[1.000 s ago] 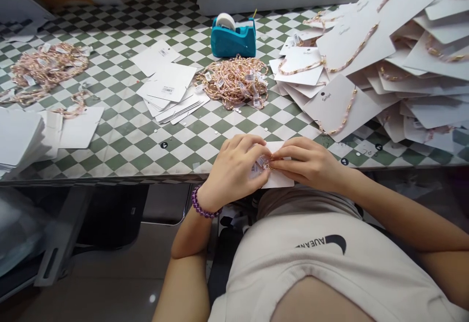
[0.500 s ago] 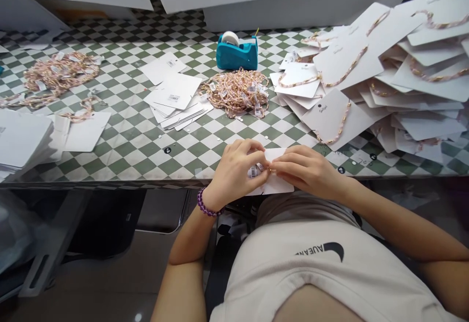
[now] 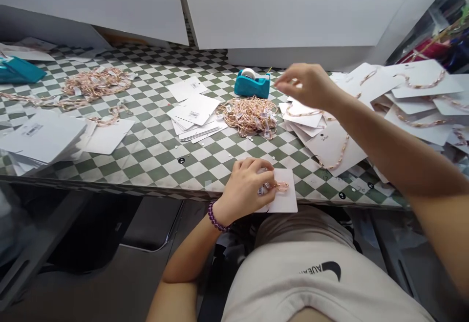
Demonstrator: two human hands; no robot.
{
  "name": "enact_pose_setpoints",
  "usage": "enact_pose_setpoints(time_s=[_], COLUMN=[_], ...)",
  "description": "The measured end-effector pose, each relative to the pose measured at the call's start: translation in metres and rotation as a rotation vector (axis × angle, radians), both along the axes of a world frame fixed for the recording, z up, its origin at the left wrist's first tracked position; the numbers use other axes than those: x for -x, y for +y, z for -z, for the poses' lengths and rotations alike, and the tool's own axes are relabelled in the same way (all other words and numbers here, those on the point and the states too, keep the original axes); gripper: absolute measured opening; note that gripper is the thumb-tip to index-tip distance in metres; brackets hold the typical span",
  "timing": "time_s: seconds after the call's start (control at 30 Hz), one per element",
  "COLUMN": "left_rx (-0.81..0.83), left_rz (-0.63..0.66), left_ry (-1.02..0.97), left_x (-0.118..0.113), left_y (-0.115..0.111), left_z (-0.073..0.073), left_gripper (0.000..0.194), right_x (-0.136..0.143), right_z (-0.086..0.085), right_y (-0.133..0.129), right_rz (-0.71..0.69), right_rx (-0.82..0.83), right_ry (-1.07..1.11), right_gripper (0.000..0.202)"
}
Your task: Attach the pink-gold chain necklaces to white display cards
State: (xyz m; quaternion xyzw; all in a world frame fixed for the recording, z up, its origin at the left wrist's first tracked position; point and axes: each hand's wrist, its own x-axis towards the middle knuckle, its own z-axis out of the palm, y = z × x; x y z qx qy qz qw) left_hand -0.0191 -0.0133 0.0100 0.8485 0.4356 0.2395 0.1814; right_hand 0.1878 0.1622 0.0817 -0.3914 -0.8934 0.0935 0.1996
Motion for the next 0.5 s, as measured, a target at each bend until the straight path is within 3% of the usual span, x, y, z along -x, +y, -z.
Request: enact_pose_setpoints(time_s=[0.1,0.17,0.27,0.5], left_rx=[0.008,0.006,0.003,0.017], left_rz=[0.003,0.007,0.014,0.015], left_ry=[-0.012,-0.026,-0.042,-0.036], left_x=[0.000,0.000,0.000,0.001], left_y=[0.002,0.002,0.002,0.002], left_z=[0.000,0.001,0.003,0.005], left_gripper=[0.012,0.012,0.013,0.011], right_x=[0.023,0.037,0.051,0.055], right_z=[-0.008,-0.011,-0.013,-0.018], right_y=[0.075,0.102,0.109,0.112], right_rz=[0.210,0.308,0.320,0.344], right_rx=[0.059,0.174,0.287,0.471], right_ry=[-0.084,-0.194,-0.259,-0.180], right_gripper=[0.032,0.038,0.043,0.030])
